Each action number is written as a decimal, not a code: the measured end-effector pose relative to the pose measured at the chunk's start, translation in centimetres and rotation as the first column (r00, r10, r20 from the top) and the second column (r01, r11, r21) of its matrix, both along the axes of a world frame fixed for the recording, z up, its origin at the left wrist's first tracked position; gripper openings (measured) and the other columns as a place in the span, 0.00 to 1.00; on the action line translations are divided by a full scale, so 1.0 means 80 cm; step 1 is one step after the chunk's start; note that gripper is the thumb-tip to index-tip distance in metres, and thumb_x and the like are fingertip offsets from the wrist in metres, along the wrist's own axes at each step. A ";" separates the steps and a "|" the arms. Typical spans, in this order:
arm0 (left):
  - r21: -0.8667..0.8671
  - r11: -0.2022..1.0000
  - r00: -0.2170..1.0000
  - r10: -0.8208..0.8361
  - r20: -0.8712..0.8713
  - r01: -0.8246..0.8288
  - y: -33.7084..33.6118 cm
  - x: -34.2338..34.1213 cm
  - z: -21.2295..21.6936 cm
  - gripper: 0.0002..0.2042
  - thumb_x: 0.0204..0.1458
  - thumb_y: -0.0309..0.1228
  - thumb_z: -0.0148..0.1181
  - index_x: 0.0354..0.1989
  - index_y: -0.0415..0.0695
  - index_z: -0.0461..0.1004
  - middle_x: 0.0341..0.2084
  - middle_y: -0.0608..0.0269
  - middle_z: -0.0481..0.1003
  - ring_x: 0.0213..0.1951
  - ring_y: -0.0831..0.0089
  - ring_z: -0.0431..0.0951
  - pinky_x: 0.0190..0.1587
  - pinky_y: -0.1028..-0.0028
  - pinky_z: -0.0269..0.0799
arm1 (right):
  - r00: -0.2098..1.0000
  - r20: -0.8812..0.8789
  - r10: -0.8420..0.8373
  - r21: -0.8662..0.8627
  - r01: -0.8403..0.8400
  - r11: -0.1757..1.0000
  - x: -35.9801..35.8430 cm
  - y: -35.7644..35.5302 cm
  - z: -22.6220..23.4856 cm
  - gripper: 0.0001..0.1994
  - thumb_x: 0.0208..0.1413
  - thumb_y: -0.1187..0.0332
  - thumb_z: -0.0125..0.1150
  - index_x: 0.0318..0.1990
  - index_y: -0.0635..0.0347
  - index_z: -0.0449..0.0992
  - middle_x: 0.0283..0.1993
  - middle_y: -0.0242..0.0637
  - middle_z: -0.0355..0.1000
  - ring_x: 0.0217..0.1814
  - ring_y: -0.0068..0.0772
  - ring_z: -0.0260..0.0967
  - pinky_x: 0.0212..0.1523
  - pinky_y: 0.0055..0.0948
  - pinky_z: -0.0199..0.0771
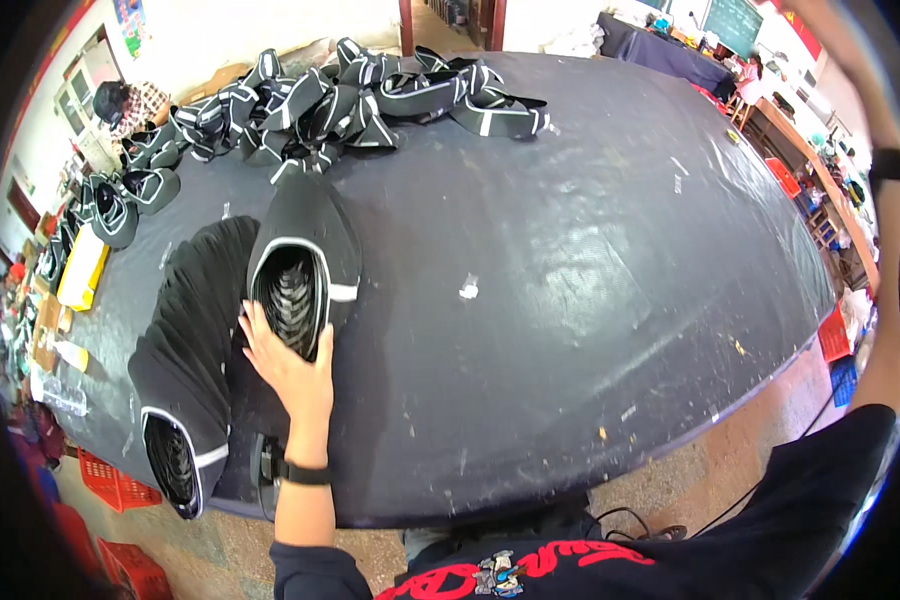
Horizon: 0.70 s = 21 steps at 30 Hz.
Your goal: Peeling the adhesive backing from white strips and applying them to black shoe components on a work table.
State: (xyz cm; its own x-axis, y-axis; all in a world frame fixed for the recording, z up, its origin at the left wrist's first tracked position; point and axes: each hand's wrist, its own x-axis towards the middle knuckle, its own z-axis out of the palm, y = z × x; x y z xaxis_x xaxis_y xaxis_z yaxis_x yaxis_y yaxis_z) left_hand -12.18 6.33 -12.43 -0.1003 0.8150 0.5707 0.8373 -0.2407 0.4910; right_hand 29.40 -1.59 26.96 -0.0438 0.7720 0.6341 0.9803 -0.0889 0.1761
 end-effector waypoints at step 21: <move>-0.121 0.992 0.900 0.033 0.435 0.022 0.006 -0.012 -0.002 0.35 0.57 0.46 0.41 0.65 0.30 0.46 0.64 0.42 0.51 0.65 0.53 0.51 0.66 0.61 0.42 | 0.923 -0.344 -0.170 -0.386 0.025 0.922 0.043 0.501 -0.399 0.50 0.33 0.36 0.67 0.67 0.29 0.49 0.71 0.47 0.40 0.69 0.63 0.43 0.61 0.63 0.48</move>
